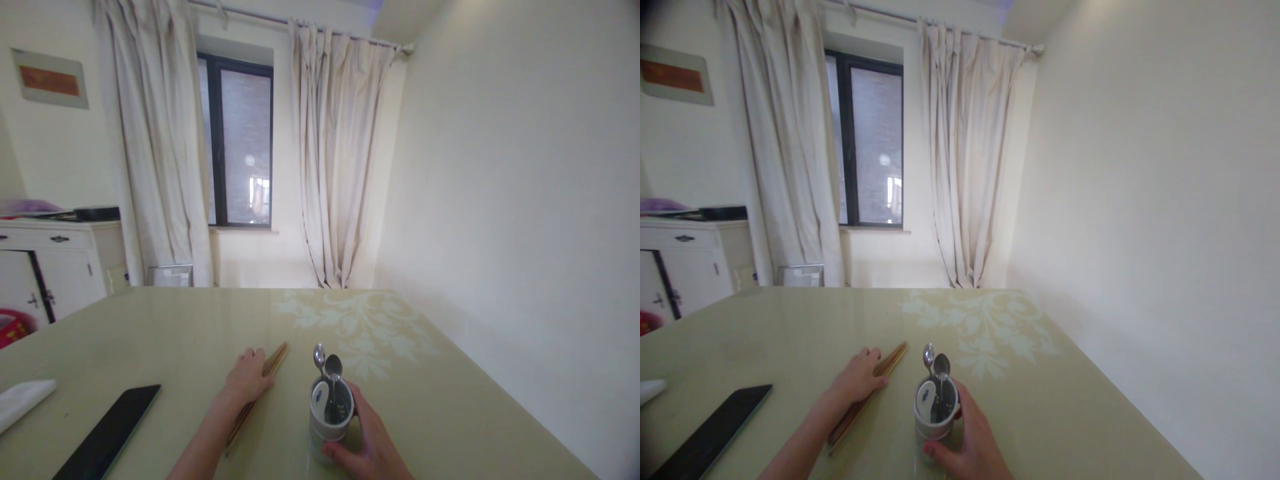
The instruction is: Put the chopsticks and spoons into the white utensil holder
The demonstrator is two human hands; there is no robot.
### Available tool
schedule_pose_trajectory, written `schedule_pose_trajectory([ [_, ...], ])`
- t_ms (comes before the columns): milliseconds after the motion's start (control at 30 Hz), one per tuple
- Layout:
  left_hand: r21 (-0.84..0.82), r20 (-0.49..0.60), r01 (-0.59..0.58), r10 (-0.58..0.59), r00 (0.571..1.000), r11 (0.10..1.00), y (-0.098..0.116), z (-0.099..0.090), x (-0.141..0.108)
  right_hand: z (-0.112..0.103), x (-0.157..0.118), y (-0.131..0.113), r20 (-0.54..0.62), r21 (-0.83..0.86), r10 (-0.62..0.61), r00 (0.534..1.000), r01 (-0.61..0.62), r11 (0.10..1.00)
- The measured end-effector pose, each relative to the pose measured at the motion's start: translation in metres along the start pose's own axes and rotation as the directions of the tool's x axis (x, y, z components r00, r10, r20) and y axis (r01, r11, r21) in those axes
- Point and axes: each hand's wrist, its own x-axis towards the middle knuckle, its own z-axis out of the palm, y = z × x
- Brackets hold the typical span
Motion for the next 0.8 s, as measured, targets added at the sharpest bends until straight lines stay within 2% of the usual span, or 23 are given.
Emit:
schedule_pose_trajectory([
  [267,0.04,0.05,-0.091,0.089,0.995,0.995,0.002,-0.007,-0.003,0.0,0.003,-0.006,-0.001,0.035,-0.002,1.0,0.002,0.999],
  [500,0.068,0.085,-0.032,0.026,0.996,0.997,-0.014,-0.018,0.0,0.0,0.003,-0.013,-0.004,0.021,0.068,0.998,-0.068,0.997],
  [800,-0.021,0.109,-0.013,0.016,0.994,1.0,-0.026,-0.02,0.004,0.001,0.002,-0.014,-0.034,0.03,0.106,0.994,-0.105,0.994],
])
